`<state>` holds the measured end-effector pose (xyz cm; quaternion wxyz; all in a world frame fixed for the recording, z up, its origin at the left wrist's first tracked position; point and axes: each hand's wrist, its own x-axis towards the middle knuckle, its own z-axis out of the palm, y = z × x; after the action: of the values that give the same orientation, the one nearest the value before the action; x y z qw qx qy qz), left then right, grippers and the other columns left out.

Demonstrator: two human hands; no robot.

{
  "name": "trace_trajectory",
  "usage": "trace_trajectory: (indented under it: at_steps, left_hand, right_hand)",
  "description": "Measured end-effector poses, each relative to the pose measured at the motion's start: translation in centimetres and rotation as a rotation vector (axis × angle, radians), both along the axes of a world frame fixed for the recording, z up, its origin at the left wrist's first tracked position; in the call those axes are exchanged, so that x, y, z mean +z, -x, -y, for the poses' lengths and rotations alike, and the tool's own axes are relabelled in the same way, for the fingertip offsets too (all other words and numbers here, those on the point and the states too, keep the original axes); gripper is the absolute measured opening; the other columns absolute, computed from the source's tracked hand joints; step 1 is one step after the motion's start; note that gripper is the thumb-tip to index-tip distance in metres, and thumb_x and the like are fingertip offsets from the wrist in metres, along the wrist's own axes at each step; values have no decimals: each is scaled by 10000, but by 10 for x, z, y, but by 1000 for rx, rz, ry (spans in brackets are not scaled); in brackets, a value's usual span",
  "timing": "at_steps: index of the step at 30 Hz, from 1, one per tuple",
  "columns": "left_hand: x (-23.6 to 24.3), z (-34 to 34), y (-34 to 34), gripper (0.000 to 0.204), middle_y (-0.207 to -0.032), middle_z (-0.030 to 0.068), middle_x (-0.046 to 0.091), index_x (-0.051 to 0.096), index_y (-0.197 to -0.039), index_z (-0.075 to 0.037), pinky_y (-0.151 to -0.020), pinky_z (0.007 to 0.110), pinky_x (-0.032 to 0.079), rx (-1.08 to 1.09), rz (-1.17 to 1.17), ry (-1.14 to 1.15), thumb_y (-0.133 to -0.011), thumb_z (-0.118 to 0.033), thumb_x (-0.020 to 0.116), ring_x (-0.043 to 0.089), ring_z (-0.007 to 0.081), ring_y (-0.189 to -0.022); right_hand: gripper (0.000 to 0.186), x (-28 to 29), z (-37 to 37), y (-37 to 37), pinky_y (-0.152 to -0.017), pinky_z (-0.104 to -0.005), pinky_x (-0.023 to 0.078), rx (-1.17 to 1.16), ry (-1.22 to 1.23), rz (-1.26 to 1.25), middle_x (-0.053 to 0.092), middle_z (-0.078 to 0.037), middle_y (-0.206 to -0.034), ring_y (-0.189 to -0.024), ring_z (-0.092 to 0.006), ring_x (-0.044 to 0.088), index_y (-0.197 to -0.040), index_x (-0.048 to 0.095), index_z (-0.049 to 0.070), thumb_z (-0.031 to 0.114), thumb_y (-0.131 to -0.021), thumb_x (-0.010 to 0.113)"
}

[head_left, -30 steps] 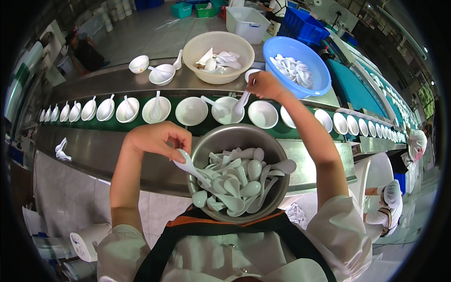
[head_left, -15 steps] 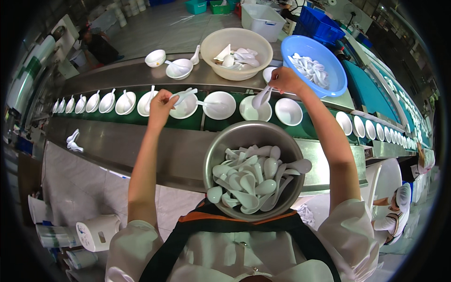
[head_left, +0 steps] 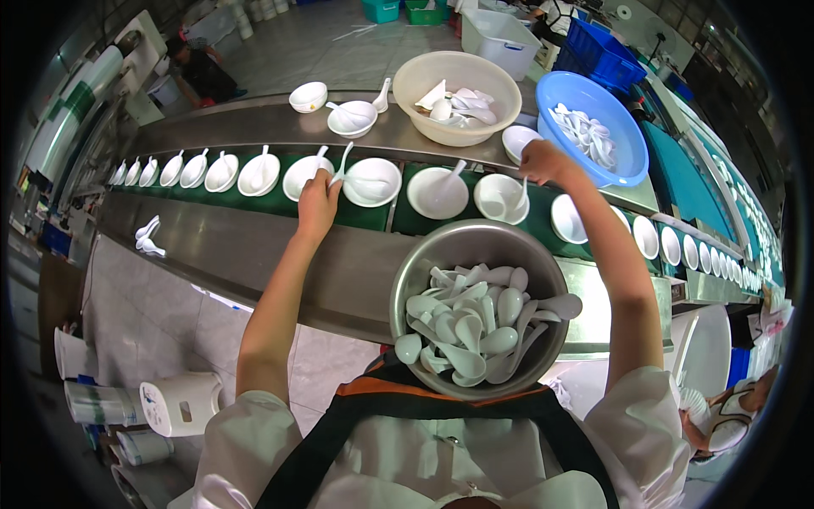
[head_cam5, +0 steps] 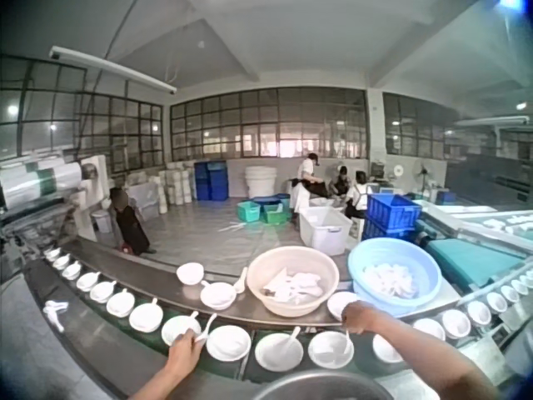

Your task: The person picks up plastic spoons from a large bowl and places one into each ceramic bowl as they move along a conveyor belt, then refills the small bowl from a large bin.

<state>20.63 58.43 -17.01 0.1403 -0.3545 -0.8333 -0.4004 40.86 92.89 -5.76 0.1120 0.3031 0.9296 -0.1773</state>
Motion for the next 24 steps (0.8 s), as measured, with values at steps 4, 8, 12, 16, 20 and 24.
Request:
trace_trajectory:
  at_steps: [4, 8, 12, 16, 20, 24]
  left_hand:
    - [-18, -18, 33, 168, -689, 201, 544, 445, -809, -14, -592, 466, 397, -35, -54, 53, -806, -114, 581, 527, 389, -686]
    - [-8, -31, 42, 151, -699, 193, 552, 444, -816, -12, -607, 493, 396, -100, -227, -37, -818, -110, 560, 527, 401, -700]
    - [18, -50, -10, 146, -679, 148, 511, 401, -854, -37, -520, 350, 409, -280, -11, -77, -860, -112, 527, 520, 315, -572]
    - [22, -105, -80, 191, -739, 108, 482, 385, -802, -32, -565, 311, 428, -660, 182, -309, -791, -39, 575, 484, 208, -645]
    - [26, -131, -106, 233, -718, 80, 421, 403, -721, -18, -588, 300, 425, -717, 169, -186, -711, -26, 636, 452, 188, -634]
    - [29, -136, -109, 241, -730, 80, 439, 423, -699, -22, -585, 305, 424, -792, 146, -163, -673, -16, 662, 470, 206, -652]
  right_hand:
    - [360, -19, 16, -13, -690, -364, 502, 146, -244, -181, 633, -142, -892, -765, -255, 633, -978, 586, 46, 289, -720, 651]
    - [374, 9, 64, -35, -735, -419, 475, 300, -356, -408, 612, -158, -940, -866, -323, 596, -1012, 565, 64, 305, -738, 643]
    - [663, 33, 142, -86, -943, -376, 385, 873, 252, -129, 430, -169, -1284, -1111, -319, 472, -1274, 420, 97, 300, -709, 699]
    - [653, -4, 191, -125, -913, -393, 405, 1071, -11, -218, 495, -160, -1152, -1104, -309, 473, -1218, 443, 101, 262, -650, 722]
    - [335, 5, 181, -129, -718, -380, 488, 1041, -75, -334, 600, -99, -882, -891, -264, 586, -963, 565, 65, 189, -672, 673]
    - [187, 13, 162, -142, -638, -371, 487, 872, 52, -436, 604, -72, -772, -711, -265, 602, -850, 587, 84, 191, -713, 656]
